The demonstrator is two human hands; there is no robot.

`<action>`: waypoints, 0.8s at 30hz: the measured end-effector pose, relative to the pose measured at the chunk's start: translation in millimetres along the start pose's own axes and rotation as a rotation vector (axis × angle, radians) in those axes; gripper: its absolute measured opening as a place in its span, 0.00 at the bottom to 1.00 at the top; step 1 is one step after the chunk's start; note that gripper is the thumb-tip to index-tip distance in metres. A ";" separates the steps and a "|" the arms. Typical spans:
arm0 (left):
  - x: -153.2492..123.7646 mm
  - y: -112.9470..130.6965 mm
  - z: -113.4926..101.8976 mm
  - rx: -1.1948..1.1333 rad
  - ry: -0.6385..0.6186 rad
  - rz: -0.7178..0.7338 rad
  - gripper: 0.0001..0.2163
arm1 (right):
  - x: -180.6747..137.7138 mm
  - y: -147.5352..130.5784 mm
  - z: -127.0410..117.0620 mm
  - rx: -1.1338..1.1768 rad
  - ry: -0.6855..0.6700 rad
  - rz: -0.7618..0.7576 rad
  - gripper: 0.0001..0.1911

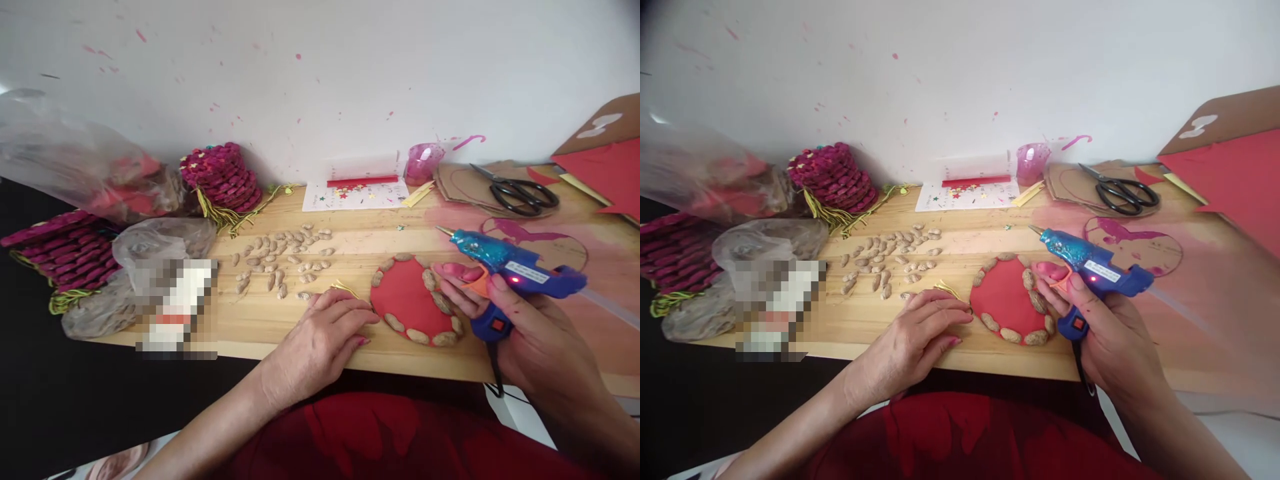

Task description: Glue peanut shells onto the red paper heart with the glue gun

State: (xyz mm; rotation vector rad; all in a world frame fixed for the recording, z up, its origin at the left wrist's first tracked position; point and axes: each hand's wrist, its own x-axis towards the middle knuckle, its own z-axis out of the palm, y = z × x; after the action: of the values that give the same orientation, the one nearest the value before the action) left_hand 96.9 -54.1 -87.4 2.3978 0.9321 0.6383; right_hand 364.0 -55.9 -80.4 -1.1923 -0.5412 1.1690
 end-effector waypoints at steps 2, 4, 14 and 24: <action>-2.5 -0.6 0.6 -0.016 0.015 0.024 0.14 | -4.3 -6.0 0.5 -0.047 0.038 -0.039 0.19; -2.8 -3.4 1.5 -0.014 0.062 0.041 0.14 | -10.3 -10.6 -3.3 -0.150 0.036 -0.075 0.17; 15.7 -8.2 16.8 0.091 0.179 0.008 0.11 | -37.5 -17.4 -44.2 -0.477 -0.067 0.153 0.23; 7.3 -7.4 23.1 0.054 0.209 0.043 0.10 | -26.7 -12.4 -41.0 -0.377 -0.120 0.139 0.17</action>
State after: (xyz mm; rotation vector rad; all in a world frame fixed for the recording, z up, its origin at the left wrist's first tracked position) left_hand 111.4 -50.3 -107.8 2.4387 0.9952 0.9052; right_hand 393.8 -96.6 -76.9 -1.5051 -0.8053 1.2997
